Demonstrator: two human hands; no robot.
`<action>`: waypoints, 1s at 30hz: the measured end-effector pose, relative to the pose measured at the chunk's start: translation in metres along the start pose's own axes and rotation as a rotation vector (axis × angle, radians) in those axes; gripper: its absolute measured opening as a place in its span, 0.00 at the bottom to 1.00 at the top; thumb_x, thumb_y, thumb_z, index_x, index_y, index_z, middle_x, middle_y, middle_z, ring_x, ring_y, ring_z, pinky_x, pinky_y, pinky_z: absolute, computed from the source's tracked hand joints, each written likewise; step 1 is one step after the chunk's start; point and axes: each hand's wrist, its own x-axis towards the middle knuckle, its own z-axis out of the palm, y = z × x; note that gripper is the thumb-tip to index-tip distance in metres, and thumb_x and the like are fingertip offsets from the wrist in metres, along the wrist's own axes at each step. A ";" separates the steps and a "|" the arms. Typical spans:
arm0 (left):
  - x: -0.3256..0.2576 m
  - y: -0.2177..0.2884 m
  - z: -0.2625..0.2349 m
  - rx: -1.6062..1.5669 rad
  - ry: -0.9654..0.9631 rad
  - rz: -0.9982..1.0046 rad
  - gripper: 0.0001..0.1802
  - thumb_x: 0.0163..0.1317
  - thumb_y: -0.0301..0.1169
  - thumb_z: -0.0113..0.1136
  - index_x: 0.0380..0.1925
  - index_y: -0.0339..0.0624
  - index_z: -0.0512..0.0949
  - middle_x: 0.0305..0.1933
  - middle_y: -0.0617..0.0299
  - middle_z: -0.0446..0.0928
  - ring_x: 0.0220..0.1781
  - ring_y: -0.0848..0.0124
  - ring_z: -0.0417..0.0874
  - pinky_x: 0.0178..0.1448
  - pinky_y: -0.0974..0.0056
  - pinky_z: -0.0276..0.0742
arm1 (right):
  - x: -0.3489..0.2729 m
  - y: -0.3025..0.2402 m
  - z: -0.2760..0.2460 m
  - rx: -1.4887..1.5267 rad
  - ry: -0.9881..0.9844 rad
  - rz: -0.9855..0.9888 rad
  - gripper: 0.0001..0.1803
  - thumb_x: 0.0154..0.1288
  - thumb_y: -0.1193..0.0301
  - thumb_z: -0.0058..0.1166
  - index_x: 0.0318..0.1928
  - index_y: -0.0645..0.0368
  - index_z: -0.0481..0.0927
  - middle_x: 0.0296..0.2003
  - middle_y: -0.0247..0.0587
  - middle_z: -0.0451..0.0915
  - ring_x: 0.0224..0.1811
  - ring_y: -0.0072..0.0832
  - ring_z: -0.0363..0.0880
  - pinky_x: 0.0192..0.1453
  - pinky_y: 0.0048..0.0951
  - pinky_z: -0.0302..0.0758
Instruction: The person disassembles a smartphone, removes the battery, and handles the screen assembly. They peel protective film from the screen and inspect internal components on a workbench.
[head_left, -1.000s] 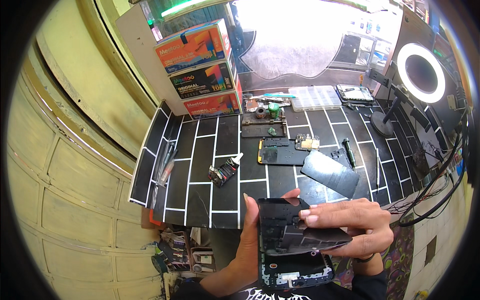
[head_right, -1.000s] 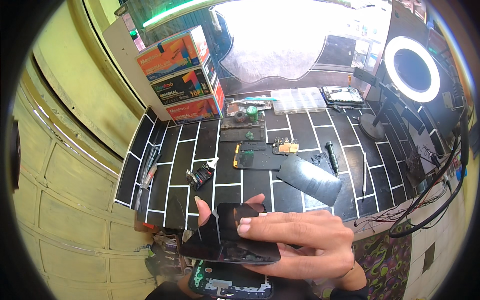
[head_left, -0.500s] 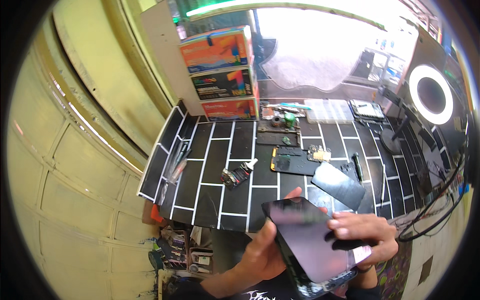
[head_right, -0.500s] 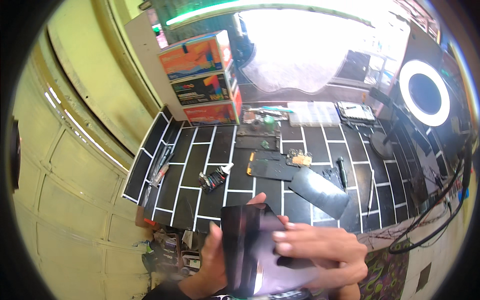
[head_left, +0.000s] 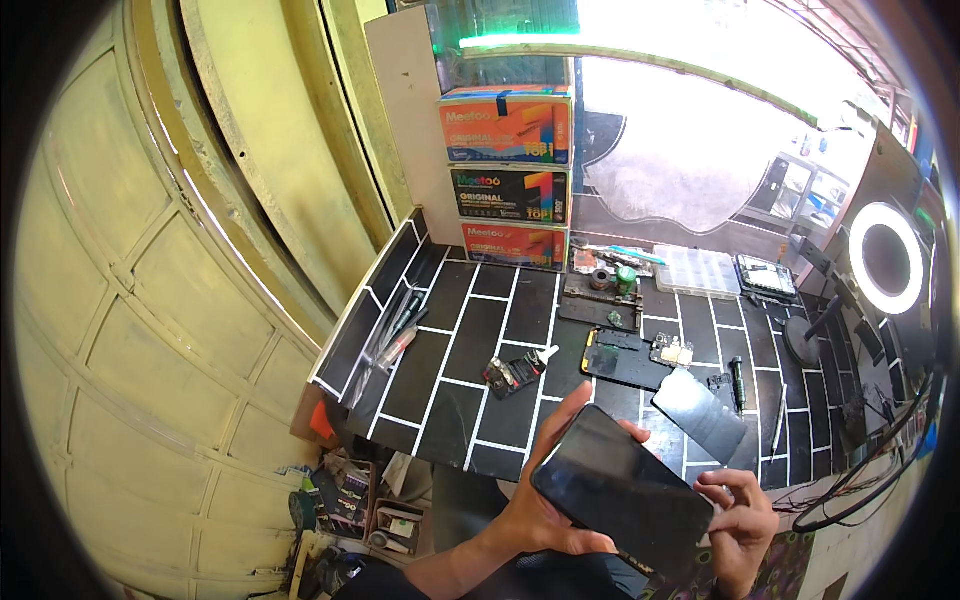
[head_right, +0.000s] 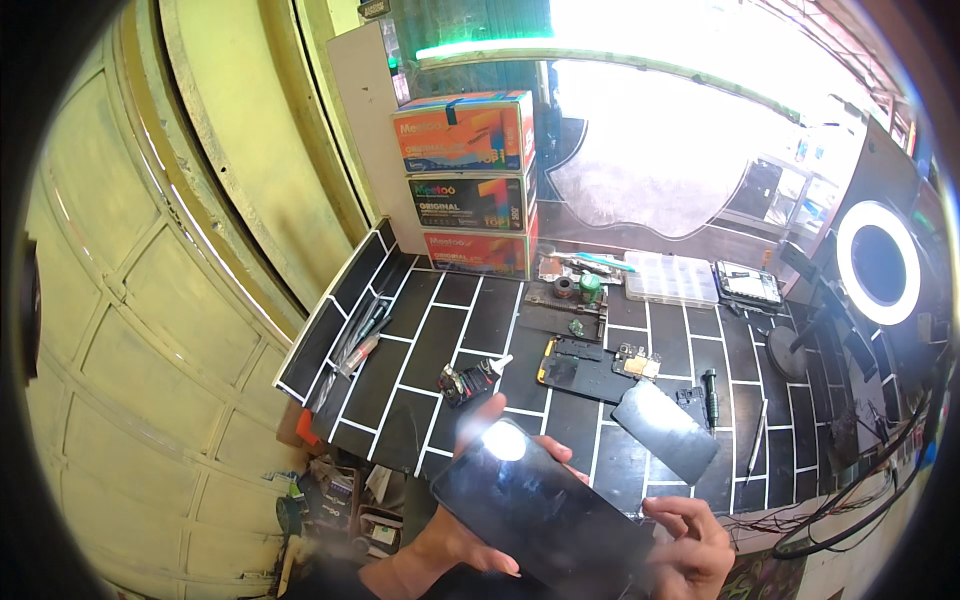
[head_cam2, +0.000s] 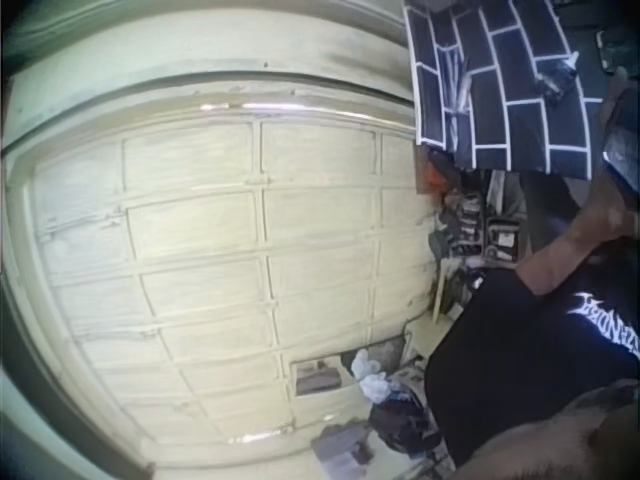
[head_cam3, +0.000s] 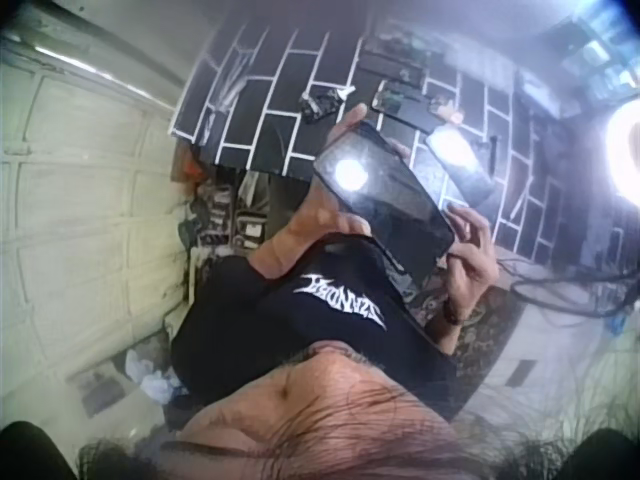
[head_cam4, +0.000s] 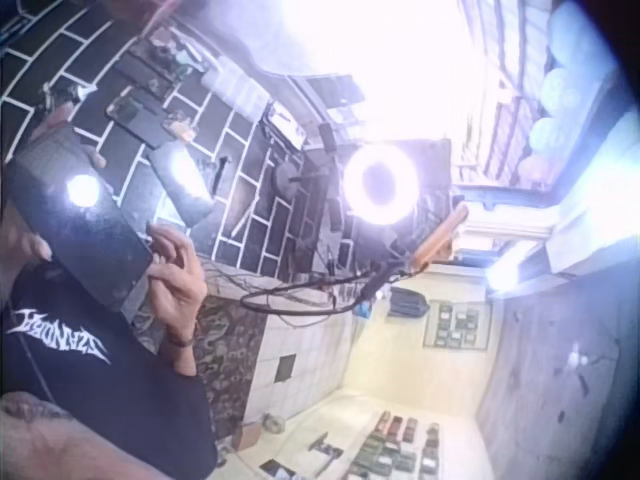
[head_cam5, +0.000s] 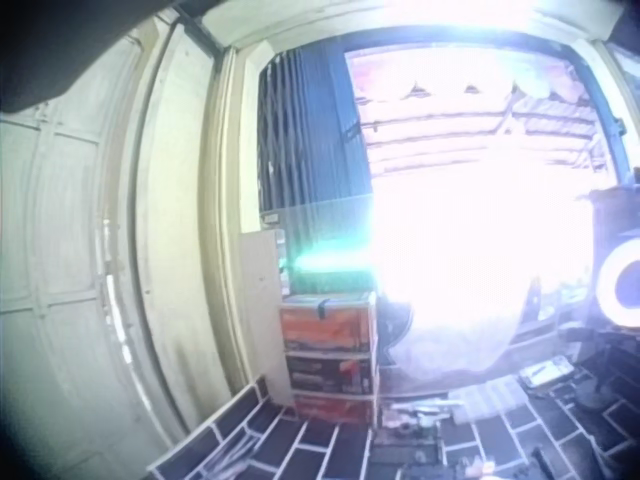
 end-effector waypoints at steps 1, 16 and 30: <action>-0.001 -0.001 -0.003 0.115 -0.028 0.009 0.75 0.39 0.33 0.86 0.78 0.50 0.37 0.66 0.42 0.68 0.68 0.52 0.73 0.71 0.46 0.70 | 0.004 0.000 -0.007 -0.067 -0.086 -0.052 0.09 0.58 0.89 0.49 0.26 0.66 0.79 0.49 0.56 0.77 0.53 0.40 0.80 0.64 0.45 0.76; 0.004 0.008 -0.002 0.663 -0.057 0.253 0.49 0.47 0.37 0.81 0.67 0.35 0.65 0.65 0.43 0.65 0.66 0.55 0.72 0.66 0.56 0.74 | 0.071 -0.063 0.042 -0.373 -0.582 -0.336 0.50 0.46 0.61 0.80 0.68 0.60 0.67 0.59 0.56 0.75 0.57 0.49 0.79 0.58 0.42 0.79; 0.005 0.004 -0.010 0.484 -0.159 0.225 0.51 0.43 0.25 0.83 0.68 0.37 0.64 0.68 0.44 0.62 0.69 0.57 0.71 0.68 0.56 0.76 | 0.072 -0.062 0.041 -0.450 -0.546 -0.364 0.40 0.45 0.62 0.80 0.62 0.52 0.79 0.54 0.50 0.77 0.53 0.45 0.81 0.55 0.41 0.80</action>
